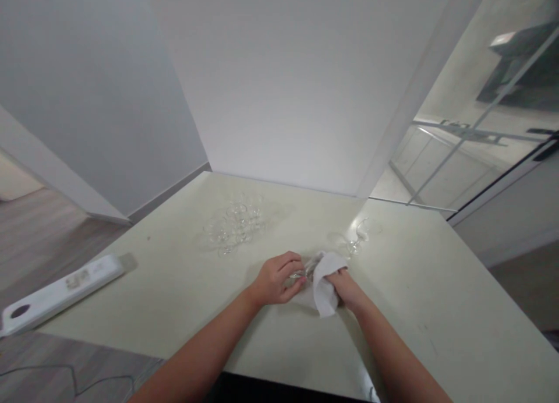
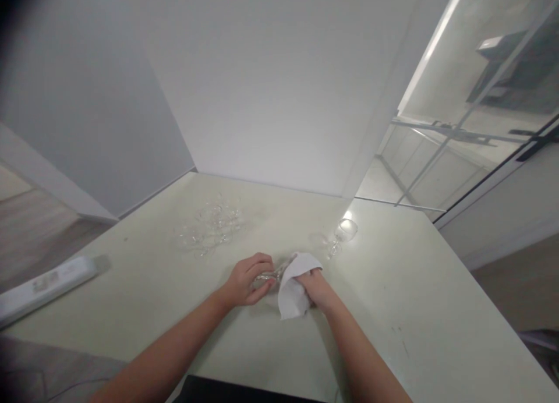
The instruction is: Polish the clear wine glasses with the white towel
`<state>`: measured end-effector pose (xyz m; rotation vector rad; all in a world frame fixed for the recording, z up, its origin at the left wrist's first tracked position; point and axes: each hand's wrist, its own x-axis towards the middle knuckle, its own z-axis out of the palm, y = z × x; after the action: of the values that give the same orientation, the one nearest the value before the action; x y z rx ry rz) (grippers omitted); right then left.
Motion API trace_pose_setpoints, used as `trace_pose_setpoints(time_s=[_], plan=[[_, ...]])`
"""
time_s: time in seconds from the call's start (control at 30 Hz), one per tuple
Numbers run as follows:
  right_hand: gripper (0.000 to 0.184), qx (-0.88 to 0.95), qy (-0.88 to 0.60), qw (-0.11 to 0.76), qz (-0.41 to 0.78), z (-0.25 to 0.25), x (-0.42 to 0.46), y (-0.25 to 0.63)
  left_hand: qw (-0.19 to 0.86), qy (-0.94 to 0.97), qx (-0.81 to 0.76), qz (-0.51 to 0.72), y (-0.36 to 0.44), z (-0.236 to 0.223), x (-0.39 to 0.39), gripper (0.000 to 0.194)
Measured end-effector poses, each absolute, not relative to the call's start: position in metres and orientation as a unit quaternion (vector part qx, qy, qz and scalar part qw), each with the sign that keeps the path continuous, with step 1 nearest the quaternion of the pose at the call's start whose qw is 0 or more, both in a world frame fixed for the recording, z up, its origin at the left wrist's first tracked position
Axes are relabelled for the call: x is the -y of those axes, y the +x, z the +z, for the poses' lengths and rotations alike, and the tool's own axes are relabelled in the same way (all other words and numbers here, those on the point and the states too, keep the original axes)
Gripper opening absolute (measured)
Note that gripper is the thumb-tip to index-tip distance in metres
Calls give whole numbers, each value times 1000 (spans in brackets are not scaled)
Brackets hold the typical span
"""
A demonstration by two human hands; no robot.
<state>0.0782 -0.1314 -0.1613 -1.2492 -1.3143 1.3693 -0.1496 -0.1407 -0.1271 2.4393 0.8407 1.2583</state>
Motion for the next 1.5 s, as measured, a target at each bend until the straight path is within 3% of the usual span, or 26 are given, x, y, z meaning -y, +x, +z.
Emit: trace_pose_setpoints(time_s=[0.13, 0.3, 0.47, 0.57, 0.7, 0.83, 0.97, 1.07, 1.13, 1.23, 1.33, 1.5], plan=[[32, 609, -446, 413, 509, -152, 132, 72, 210, 810, -365, 408, -147, -126, 138, 22], [59, 732, -358, 436, 382, -133, 141, 64, 402, 668, -450, 435, -144, -126, 125, 39], [47, 810, -319, 379, 314, -129, 145, 66, 581, 509, -491, 403, -135, -137, 121, 31], [55, 783, -342, 416, 313, -130, 143, 66, 618, 440, -503, 414, -134, -136, 121, 30], [71, 721, -362, 454, 378, -132, 140, 64, 627, 399, -474, 472, -137, -129, 121, 30], [53, 667, -396, 417, 473, -138, 141, 61, 577, 439, -458, 514, -140, -126, 124, 31], [50, 503, -484, 433, 571, -146, 141, 60, 384, 628, -398, 547, -144, -132, 135, 32], [50, 420, -518, 398, 630, -146, 140, 60, 205, 780, -282, 519, -148, -135, 141, 29], [49, 424, -527, 391, 624, -143, 141, 62, 152, 817, -248, 498, -148, -135, 143, 26], [47, 497, -497, 437, 561, -141, 141, 64, 178, 794, -290, 504, -148, -131, 142, 27], [45, 556, -419, 465, 546, -146, 141, 64, 278, 687, -388, 548, -145, -125, 139, 32], [44, 414, -431, 508, 621, -159, 140, 58, 430, 487, -463, 603, -143, -118, 131, 35]])
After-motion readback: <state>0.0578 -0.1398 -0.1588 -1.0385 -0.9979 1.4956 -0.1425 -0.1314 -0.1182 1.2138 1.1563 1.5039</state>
